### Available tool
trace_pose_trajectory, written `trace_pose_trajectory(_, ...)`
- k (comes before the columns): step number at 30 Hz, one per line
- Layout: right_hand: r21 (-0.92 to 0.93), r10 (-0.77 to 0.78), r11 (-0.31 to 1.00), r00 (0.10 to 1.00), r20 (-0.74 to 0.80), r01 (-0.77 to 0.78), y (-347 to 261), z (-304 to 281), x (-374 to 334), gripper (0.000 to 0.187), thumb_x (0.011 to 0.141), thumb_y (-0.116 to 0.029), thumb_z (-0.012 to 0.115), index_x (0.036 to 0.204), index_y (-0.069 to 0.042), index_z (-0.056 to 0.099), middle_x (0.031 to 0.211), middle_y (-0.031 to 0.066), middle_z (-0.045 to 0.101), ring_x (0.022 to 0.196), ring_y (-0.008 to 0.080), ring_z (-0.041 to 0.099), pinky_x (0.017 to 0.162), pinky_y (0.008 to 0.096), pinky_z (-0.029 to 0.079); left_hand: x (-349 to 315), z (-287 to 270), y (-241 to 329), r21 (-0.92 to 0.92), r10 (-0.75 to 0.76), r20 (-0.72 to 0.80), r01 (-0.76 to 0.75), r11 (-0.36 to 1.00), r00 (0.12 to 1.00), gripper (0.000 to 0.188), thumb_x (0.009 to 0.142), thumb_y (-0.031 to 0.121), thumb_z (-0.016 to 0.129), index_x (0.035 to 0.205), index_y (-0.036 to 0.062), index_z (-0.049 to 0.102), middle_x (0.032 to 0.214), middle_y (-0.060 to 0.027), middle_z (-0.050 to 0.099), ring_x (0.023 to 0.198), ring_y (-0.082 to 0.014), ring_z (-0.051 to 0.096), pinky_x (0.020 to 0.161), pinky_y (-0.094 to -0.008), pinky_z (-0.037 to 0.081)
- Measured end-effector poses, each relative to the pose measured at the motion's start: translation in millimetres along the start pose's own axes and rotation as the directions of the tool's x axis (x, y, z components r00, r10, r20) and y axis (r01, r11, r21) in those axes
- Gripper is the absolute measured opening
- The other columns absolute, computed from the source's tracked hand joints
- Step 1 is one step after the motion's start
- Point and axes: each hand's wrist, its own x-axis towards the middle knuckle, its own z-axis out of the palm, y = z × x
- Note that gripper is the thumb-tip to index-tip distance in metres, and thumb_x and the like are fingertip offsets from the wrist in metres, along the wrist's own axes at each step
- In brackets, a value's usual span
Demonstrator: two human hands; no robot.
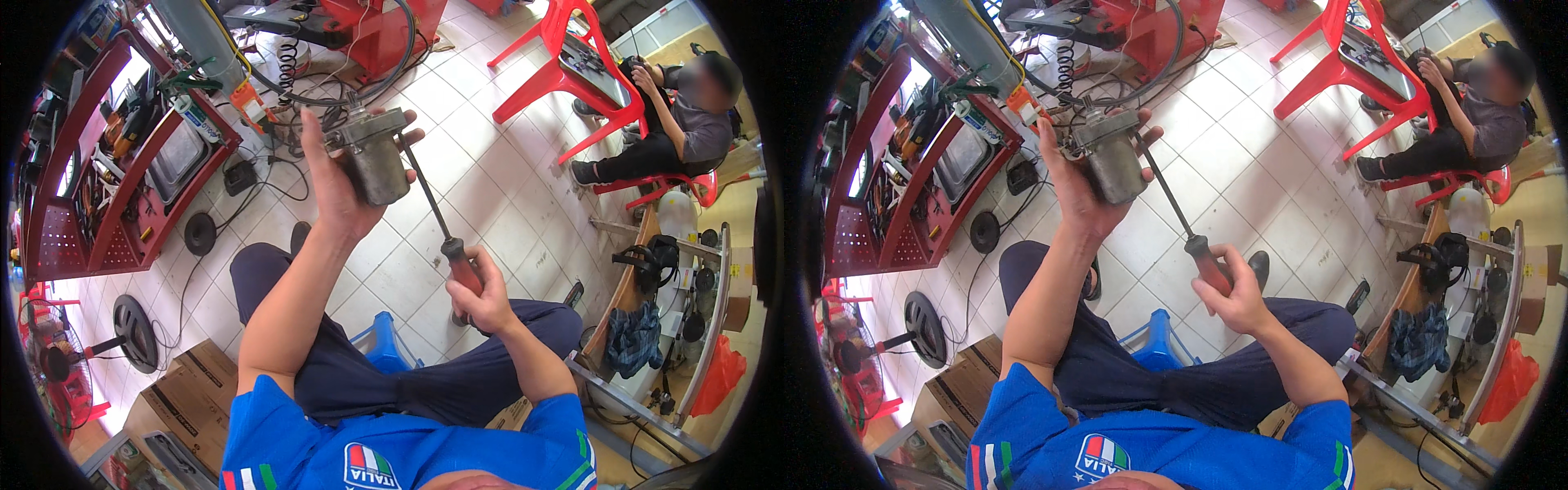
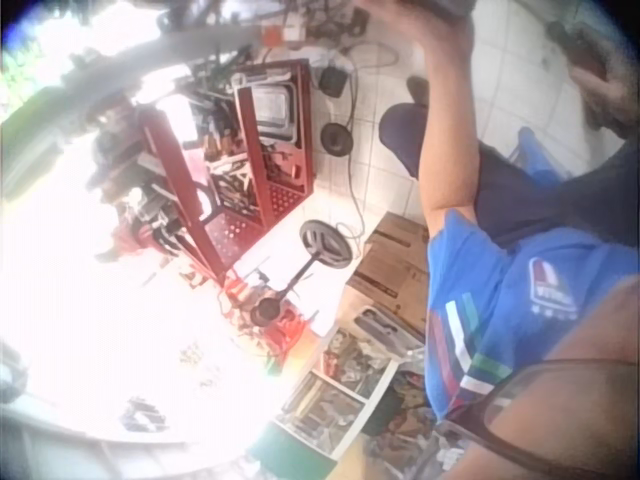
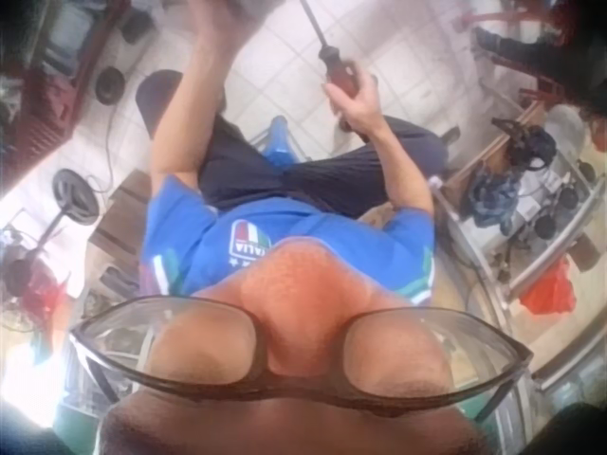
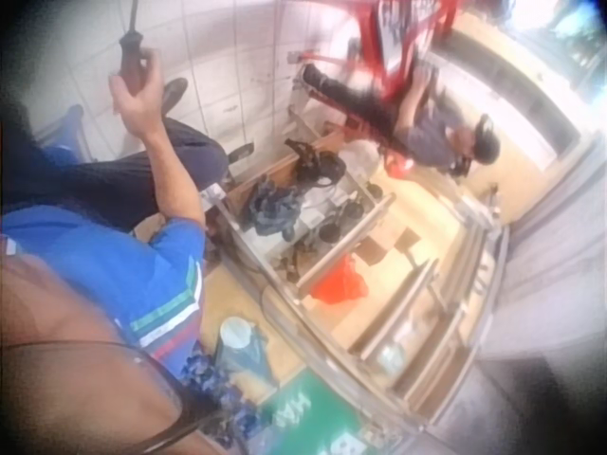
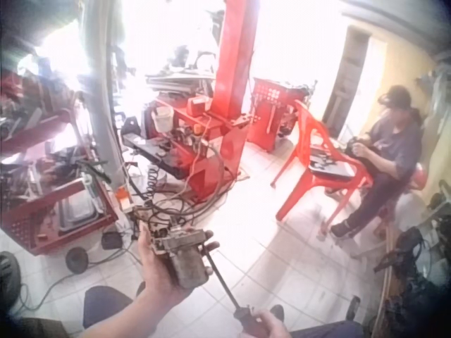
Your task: The person holds a small metal motor component and uses a screwdriver to remove screws from its housing, turning the part over to work on different sides.
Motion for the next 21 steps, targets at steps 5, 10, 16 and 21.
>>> trace_pose_trajectory(5, 0.041, -0.248, 0.967, 0.967, -0.061, 0.251, 19, 1, 9, 0.040, 0.087, -0.001, 0.057, 0.122, -0.006, 0.038, 0.083, 0.0073, 0.054, 0.070, 0.0158, 0.058, 0.054, 0.0311, 0.053, 4, 0, 2, 0.040, 0.007, -0.016, -0.006, 0.999, 1.000, 0.077, 0.089, 0.069, 0.041, 0.127, 0.0041, 0.056, 0.126, -0.0178, 0.059, 0.112, -0.0311, 0.058, 0.071, -0.0417, 0.053)
trace_pose_trajectory(10, 0.241, 0.012, 0.970, 0.998, -0.055, 0.001, 5, 9, 12, 0.046, 0.089, 0.000, 0.058, 0.128, -0.008, 0.034, 0.085, 0.0086, 0.054, 0.057, 0.0142, 0.056, 0.049, 0.0319, 0.054, 5, -5, 4, 0.010, -0.040, -0.001, 0.040, 0.999, 0.999, 0.059, 0.091, 0.052, 0.043, 0.123, 0.0051, 0.058, 0.122, -0.0155, 0.061, 0.107, -0.0285, 0.060, 0.077, -0.0443, 0.053)
trace_pose_trajectory(16, 0.068, 0.179, 0.978, 0.965, 0.192, -0.195, 1, -14, 14, 0.044, 0.091, -0.005, 0.060, 0.131, -0.003, 0.041, 0.081, 0.0047, 0.055, 0.054, 0.0101, 0.052, 0.043, 0.0259, 0.046, 4, -4, 1, 0.052, -0.055, -0.023, 0.057, 0.997, 0.998, 0.053, 0.090, 0.048, 0.044, 0.119, 0.0071, 0.058, 0.116, -0.0135, 0.063, 0.106, -0.0286, 0.062, 0.079, -0.0465, 0.054)
trace_pose_trajectory(21, 0.173, -0.156, 0.970, 0.982, -0.107, 0.173, 6, 18, 10, 0.032, 0.094, -0.011, 0.057, 0.124, -0.001, 0.051, 0.078, 0.0024, 0.052, 0.062, 0.0096, 0.053, 0.047, 0.0251, 0.043, 7, -7, 6, 0.002, -0.068, 0.030, 0.068, 0.998, 0.997, 0.061, 0.088, 0.047, 0.041, 0.126, 0.0021, 0.058, 0.131, -0.0185, 0.058, 0.107, -0.0281, 0.059, 0.077, -0.0444, 0.054)
